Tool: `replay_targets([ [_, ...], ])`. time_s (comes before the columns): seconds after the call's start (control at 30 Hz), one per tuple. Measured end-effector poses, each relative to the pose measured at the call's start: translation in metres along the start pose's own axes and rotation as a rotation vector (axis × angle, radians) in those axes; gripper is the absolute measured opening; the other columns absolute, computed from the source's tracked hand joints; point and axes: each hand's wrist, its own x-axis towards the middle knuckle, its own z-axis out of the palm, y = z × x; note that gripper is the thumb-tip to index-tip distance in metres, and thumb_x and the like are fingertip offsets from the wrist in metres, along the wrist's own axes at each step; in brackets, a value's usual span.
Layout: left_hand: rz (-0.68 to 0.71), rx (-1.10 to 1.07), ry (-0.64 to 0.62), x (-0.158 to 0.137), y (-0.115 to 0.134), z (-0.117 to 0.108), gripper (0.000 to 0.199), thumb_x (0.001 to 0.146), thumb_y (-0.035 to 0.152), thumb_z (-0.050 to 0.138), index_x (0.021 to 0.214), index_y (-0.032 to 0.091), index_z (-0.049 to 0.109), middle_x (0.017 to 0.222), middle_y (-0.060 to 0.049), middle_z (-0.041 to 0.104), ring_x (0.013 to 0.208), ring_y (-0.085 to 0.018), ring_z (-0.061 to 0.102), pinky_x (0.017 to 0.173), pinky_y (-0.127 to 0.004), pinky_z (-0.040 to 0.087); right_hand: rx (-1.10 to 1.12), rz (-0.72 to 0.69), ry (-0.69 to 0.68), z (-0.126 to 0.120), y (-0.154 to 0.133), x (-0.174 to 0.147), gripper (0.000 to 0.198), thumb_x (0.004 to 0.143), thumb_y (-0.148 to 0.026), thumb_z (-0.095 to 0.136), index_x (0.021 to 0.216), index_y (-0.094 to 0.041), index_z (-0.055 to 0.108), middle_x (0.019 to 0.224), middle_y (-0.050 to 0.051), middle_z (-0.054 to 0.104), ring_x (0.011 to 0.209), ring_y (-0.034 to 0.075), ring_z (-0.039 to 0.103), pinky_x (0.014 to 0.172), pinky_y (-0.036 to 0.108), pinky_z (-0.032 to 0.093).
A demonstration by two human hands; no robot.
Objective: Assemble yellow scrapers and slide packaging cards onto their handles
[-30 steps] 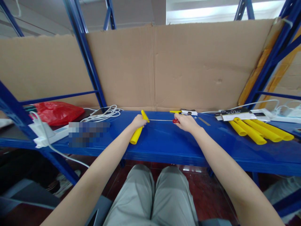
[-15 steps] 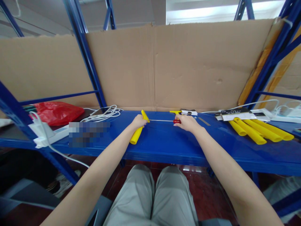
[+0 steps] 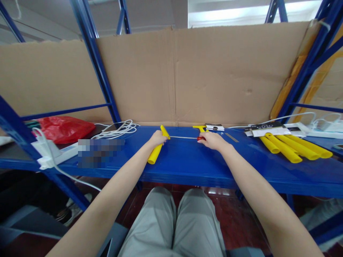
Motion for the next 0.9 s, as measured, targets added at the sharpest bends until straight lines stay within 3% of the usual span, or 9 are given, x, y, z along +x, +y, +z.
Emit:
replay_targets([
  [0.23,-0.002,-0.001,0.008,0.0001,0.0001,0.0011,0.017,0.081,0.015,0.063,0.092,0.002,0.067,0.091,-0.020,0.072,0.075,-0.022,0.071,0.059,-0.025,0.050,0.014,0.000,0.067,0.0054,0.0037,0.0009,0.013,0.084,-0.030,0.058,0.093,-0.021,0.059,0.083,0.006,0.069,0.072,0.019,0.063,0.059,0.026,0.038],
  [0.4,0.004,-0.002,0.017,0.0009,-0.0006,0.0016,0.016,0.081,0.015,0.064,0.090,0.002,0.067,0.088,-0.020,0.072,0.072,-0.022,0.071,0.058,-0.024,0.049,-0.015,-0.043,0.122,0.0057,0.0045,0.0000,0.008,0.085,-0.030,0.056,0.088,-0.023,0.056,0.079,0.004,0.067,0.068,0.018,0.061,0.057,0.025,0.035],
  [0.73,-0.022,-0.021,0.011,0.0023,-0.0026,0.0019,0.015,0.079,0.015,0.064,0.089,0.003,0.068,0.088,-0.019,0.072,0.074,-0.022,0.071,0.059,-0.025,0.049,0.015,-0.041,-0.008,0.0082,0.0021,0.0003,0.013,0.089,-0.029,0.051,0.092,-0.020,0.060,0.095,0.010,0.071,0.085,0.023,0.065,0.069,0.029,0.043],
  [0.9,-0.027,-0.087,0.014,0.0074,-0.0063,0.0045,0.012,0.078,0.016,0.066,0.084,0.006,0.067,0.082,-0.015,0.072,0.065,-0.019,0.068,0.057,-0.024,0.048,0.042,-0.018,-0.041,0.0103,0.0031,0.0006,0.018,0.092,-0.030,0.048,0.098,-0.020,0.062,0.100,0.011,0.071,0.089,0.023,0.066,0.074,0.031,0.046],
])
